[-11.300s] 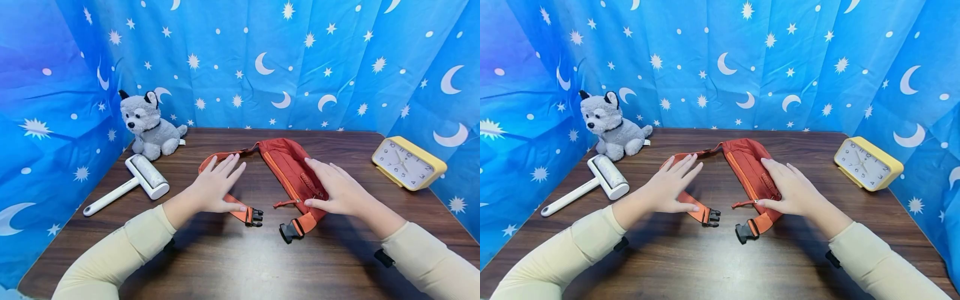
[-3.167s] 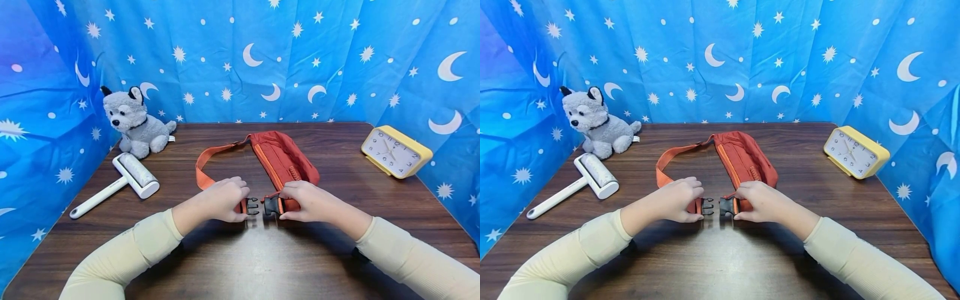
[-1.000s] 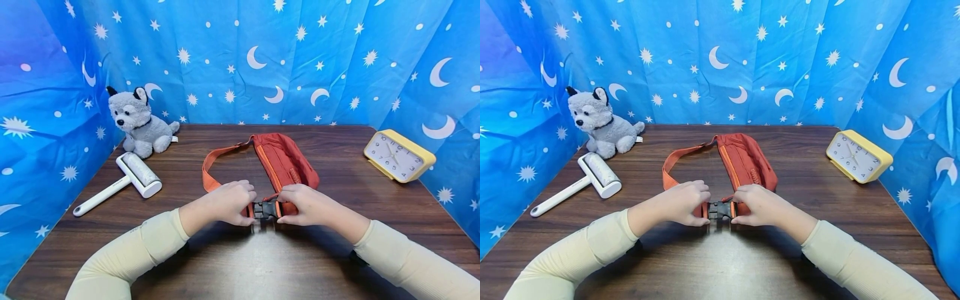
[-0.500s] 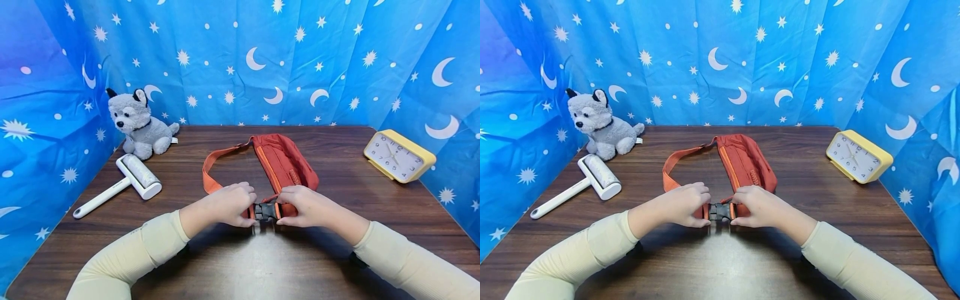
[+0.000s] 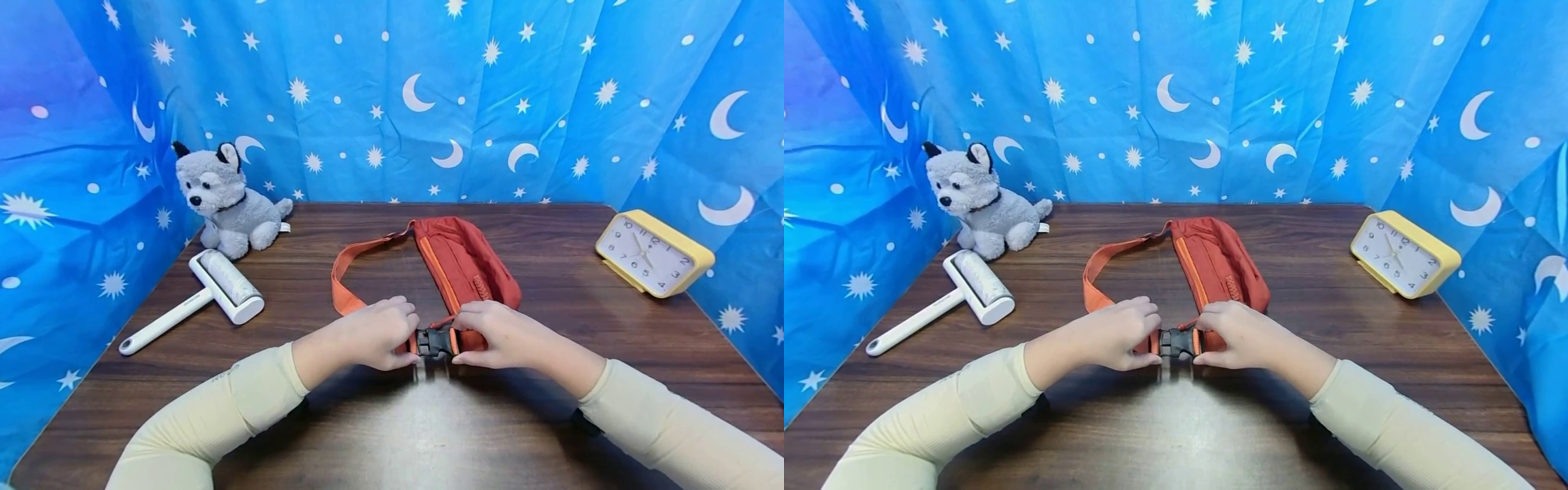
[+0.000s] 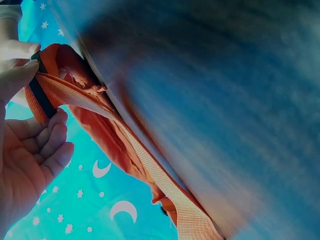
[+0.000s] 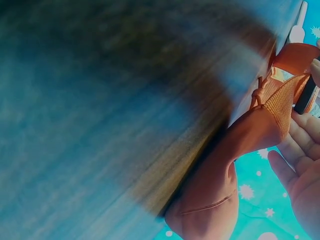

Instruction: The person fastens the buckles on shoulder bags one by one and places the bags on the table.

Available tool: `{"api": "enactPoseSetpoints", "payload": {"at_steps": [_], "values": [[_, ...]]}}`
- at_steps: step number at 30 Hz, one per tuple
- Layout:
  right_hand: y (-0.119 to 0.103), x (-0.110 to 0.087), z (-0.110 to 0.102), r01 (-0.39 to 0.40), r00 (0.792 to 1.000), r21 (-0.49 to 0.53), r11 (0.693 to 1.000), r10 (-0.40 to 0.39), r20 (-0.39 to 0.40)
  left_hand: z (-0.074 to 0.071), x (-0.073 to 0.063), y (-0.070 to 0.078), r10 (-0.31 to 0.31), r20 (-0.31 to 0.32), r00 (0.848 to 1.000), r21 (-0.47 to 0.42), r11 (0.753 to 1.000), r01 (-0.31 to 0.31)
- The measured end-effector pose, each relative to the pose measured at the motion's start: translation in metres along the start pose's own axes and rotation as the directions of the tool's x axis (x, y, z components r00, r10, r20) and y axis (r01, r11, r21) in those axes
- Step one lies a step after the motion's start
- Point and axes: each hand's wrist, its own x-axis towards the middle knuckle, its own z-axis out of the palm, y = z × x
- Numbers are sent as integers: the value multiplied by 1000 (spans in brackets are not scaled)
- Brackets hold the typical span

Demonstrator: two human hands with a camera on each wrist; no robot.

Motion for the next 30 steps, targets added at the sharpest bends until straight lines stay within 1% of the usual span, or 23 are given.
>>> {"api": "enactPoseSetpoints", "payload": {"at_steps": [9, 14, 23, 30], "values": [[-1, 1, -1, -4, 1000, -3, 1000, 4, 16, 0, -1, -1, 8, -15, 1000, 2, 1000, -8], [-2, 2, -1, -4, 1000, -10, 1000, 4, 25, 1, -1, -1, 6, -12, 1000, -6, 1000, -7], [-4, 3, 0, -59, 995, -40, 997, 62, 74, 2, -3, -3, -1, -19, 1000, -21, 1000, 1], [-4, 4, 1, -63, 995, -45, 997, 66, 81, 2, -4, -3, -4, -32, 999, -14, 1000, 4]]}}
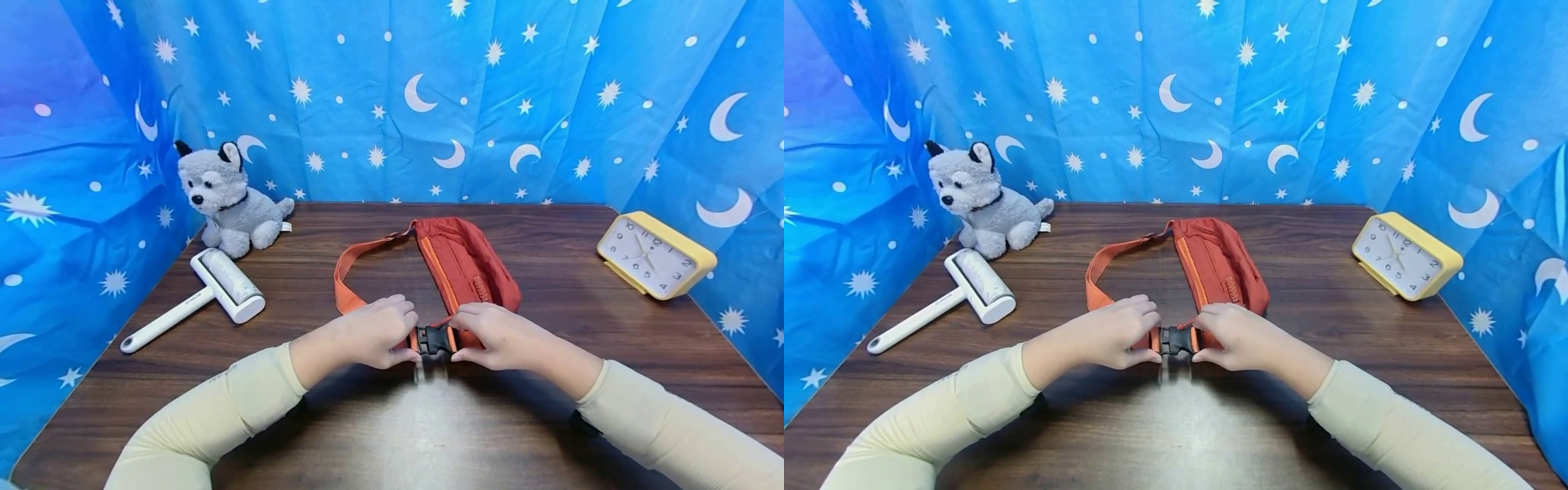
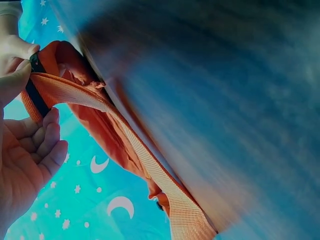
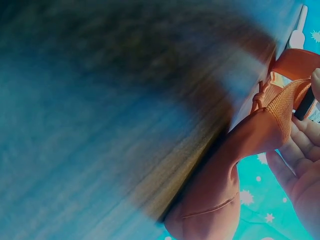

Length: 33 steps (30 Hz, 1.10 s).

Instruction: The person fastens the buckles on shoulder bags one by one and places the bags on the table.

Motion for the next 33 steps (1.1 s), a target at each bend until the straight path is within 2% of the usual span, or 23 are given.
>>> {"api": "enactPoseSetpoints", "payload": {"at_steps": [33], "values": [[-1, -1, 1, -19, 999, 38, 999, 21, -40, -2, 0, -1, 7, -27, 1000, 7, 1000, -7]]}}
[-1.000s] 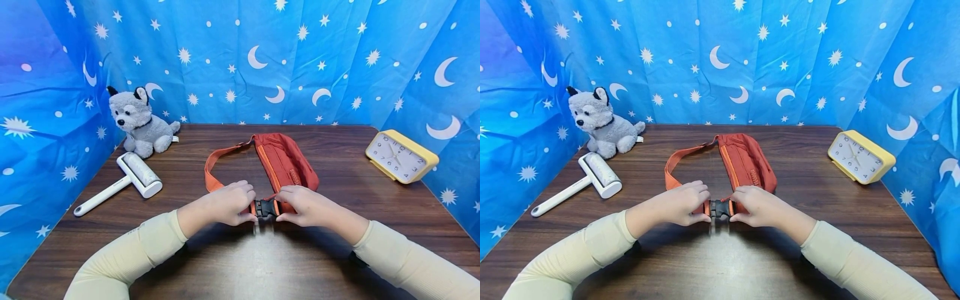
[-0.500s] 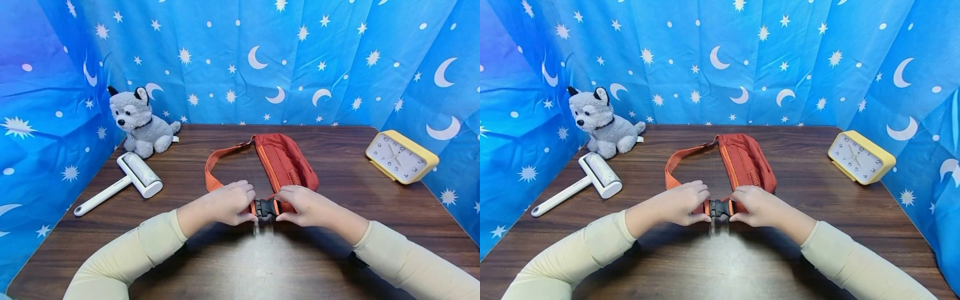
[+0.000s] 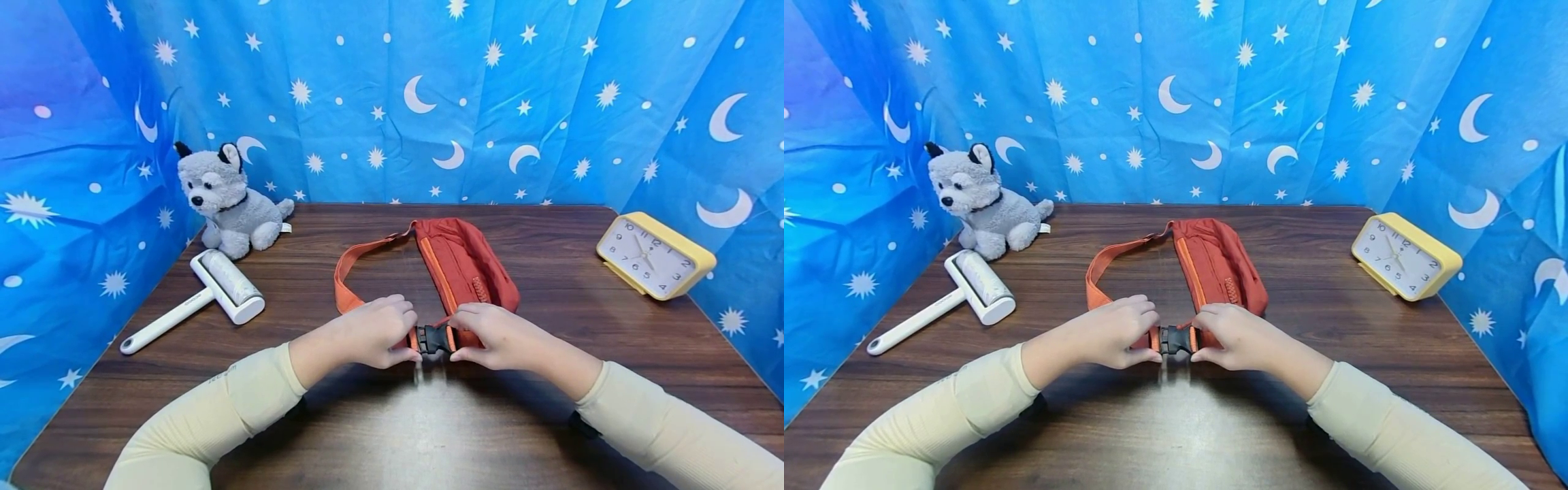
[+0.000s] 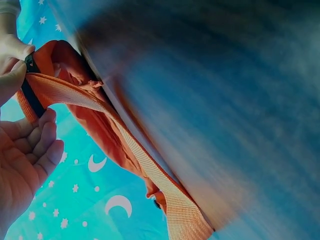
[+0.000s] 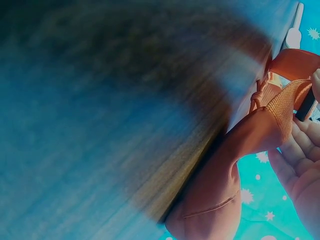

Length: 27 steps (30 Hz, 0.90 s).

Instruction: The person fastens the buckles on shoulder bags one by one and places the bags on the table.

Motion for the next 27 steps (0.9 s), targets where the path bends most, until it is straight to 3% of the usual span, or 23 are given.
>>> {"api": "enactPoseSetpoints", "payload": {"at_steps": [8, 27], "values": [[-2, 0, -1, -29, 999, 18, 999, 29, 25, 2, 0, 0, -6, 14, 1000, -4, 1000, 6], [-3, 0, -3, -17, 999, 39, 999, 16, 32, 2, 2, 0, 9, 2, 1000, -21, 1000, -9]]}}
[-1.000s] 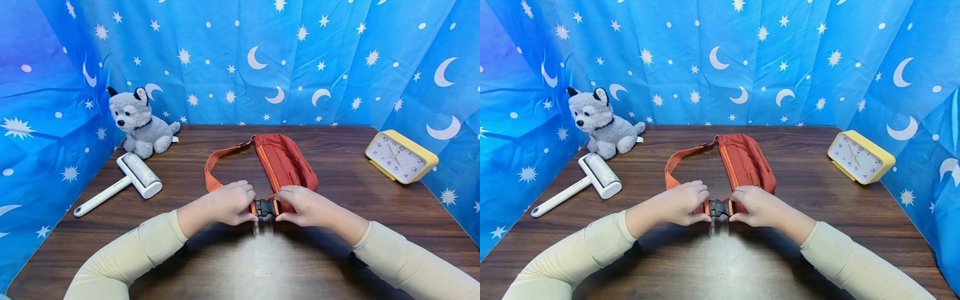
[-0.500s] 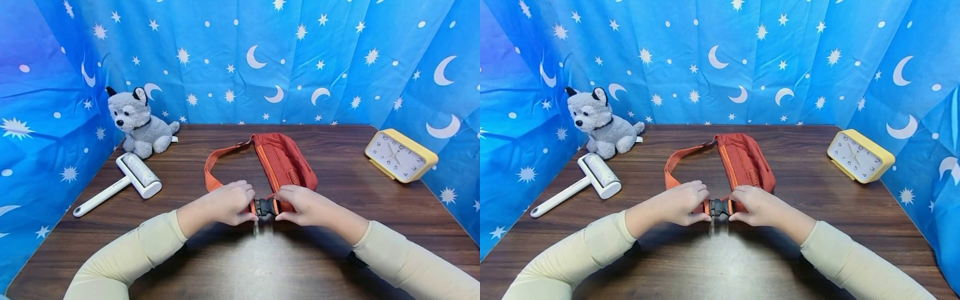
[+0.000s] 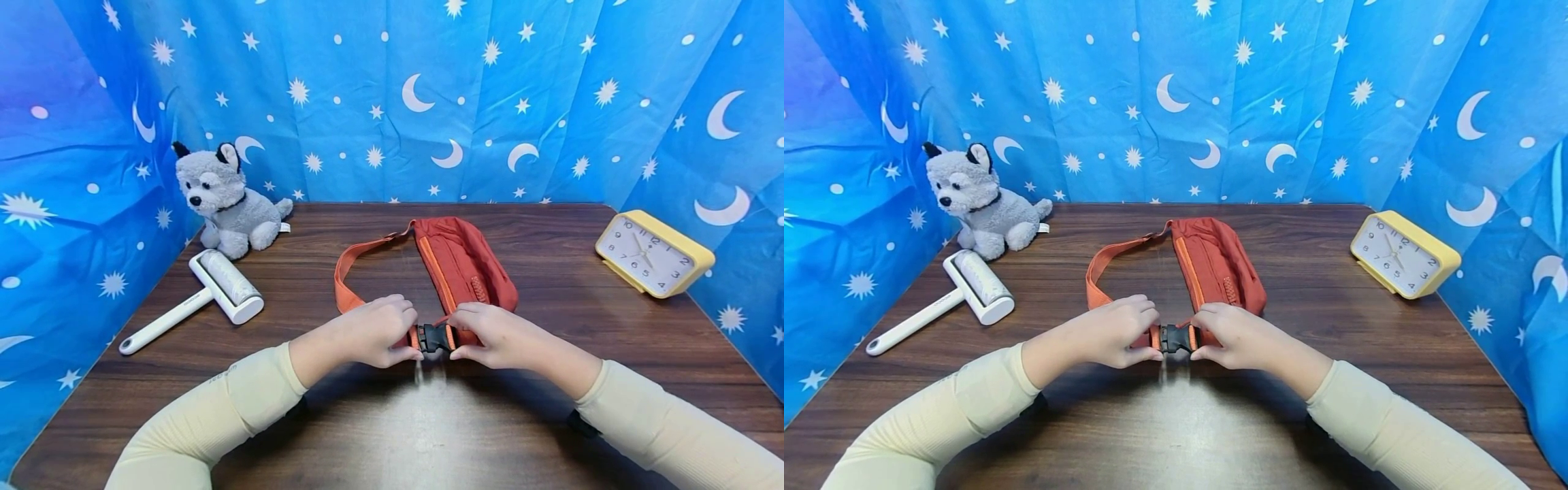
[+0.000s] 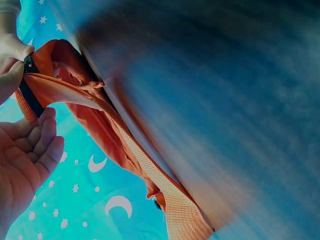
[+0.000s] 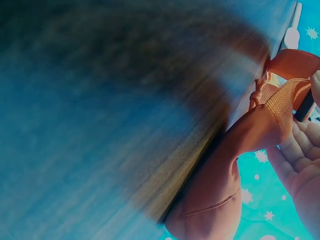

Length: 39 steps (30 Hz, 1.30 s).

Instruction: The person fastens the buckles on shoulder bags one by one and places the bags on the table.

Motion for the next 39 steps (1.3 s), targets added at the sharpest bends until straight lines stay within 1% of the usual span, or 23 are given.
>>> {"api": "enactPoseSetpoints", "payload": {"at_steps": [8, 21, 39], "values": [[0, 0, -1, -15, 1000, 20, 1000, 14, 6, -1, 0, 0, -1, -10, 1000, 3, 1000, 1], [1, 0, 1, -18, 1000, 37, 999, 19, -18, 0, 0, 0, -10, -3, 1000, -8, 1000, 10], [0, 2, 1, -45, 999, 52, 998, 45, 8, 1, 1, -1, -12, 9, 1000, -9, 1000, 12]]}}
